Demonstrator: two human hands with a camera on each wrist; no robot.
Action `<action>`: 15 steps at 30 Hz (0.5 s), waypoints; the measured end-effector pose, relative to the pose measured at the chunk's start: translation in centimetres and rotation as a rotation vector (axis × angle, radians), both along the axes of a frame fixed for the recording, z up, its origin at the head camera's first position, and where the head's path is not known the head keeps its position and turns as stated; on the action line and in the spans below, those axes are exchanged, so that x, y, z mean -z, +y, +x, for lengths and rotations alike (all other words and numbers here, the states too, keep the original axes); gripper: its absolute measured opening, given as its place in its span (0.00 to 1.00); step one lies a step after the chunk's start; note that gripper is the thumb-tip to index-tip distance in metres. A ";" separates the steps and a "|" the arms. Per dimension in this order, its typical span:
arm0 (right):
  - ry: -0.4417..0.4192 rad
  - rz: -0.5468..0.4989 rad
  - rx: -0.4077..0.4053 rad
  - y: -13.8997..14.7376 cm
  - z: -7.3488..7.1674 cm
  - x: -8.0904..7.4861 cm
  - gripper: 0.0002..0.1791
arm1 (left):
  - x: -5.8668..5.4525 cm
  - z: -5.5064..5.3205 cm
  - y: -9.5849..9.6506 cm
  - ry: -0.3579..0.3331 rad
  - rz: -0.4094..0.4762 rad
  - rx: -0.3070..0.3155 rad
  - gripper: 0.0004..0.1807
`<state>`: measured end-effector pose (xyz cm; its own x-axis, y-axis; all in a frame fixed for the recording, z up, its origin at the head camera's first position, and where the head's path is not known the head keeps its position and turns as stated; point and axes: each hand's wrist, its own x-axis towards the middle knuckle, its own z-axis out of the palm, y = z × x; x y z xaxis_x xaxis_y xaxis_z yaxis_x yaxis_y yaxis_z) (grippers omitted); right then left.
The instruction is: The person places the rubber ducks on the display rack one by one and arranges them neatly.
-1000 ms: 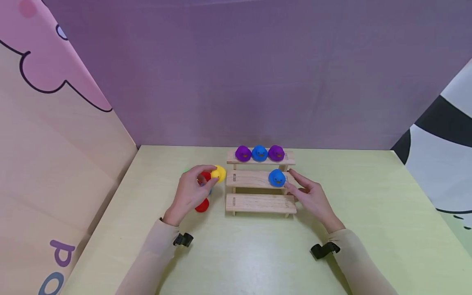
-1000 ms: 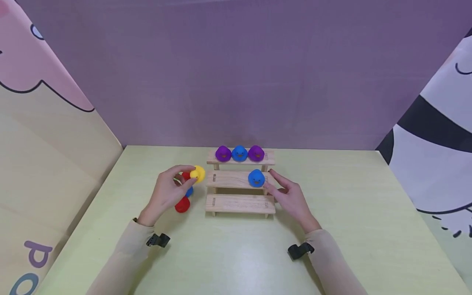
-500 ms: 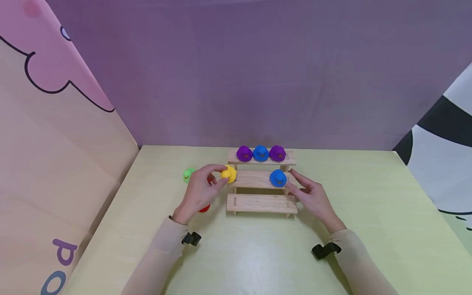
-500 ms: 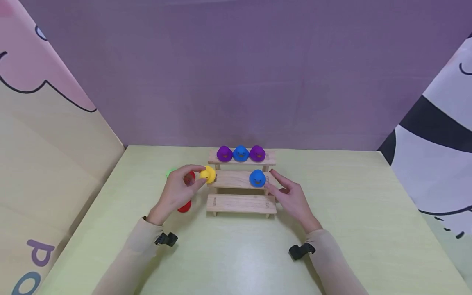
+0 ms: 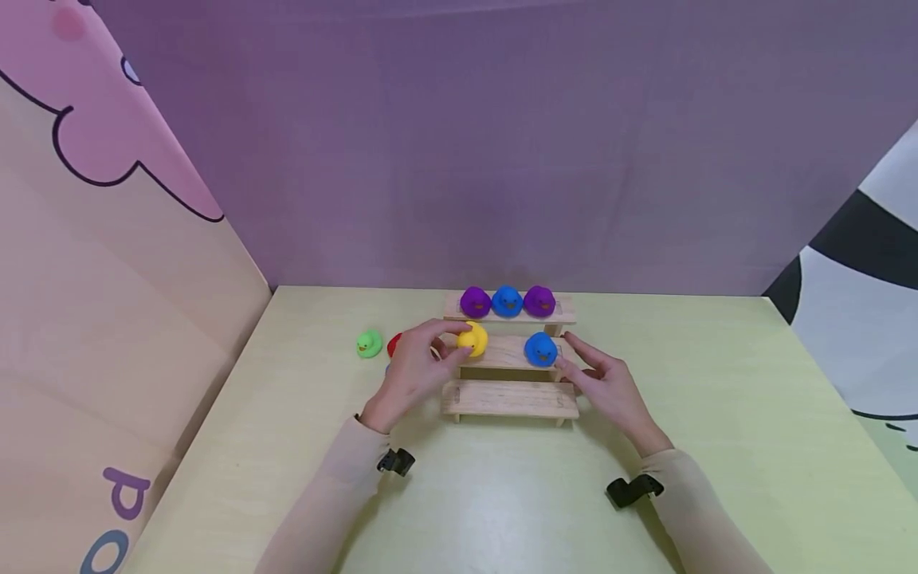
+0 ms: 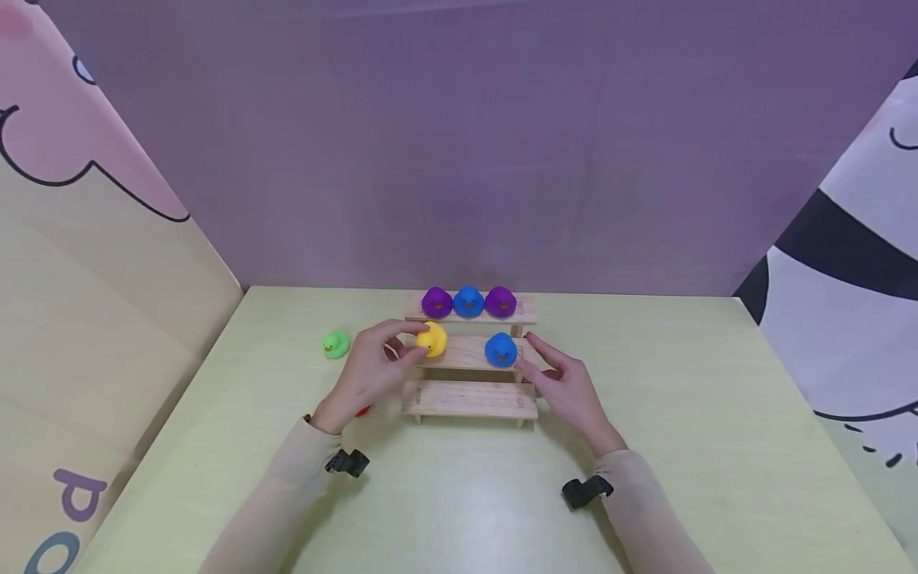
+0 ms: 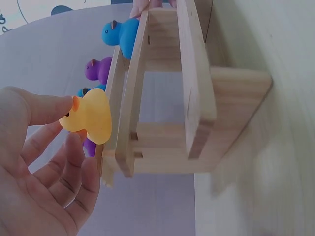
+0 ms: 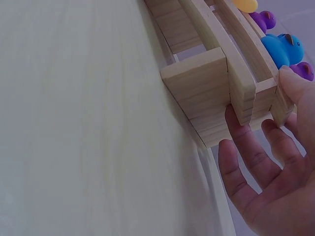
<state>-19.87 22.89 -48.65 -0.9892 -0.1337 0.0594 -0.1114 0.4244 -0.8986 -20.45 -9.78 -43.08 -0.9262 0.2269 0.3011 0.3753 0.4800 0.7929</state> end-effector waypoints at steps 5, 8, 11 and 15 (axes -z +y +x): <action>-0.002 -0.015 -0.012 -0.1 -0.1 0.1 0.36 | 0.2 -0.3 0.8 0.003 -0.001 0.029 0.18; -0.002 -0.023 -0.014 -0.1 -0.3 0.2 0.37 | 0.2 -0.4 1.3 0.002 -0.008 0.039 0.18; -0.002 -0.021 -0.011 -0.1 -0.4 0.3 0.37 | 0.2 -0.6 1.8 -0.012 -0.021 0.040 0.18; -0.003 -0.010 -0.005 -0.2 -0.5 0.2 0.37 | 0.2 -0.7 2.4 -0.041 -0.038 0.032 0.18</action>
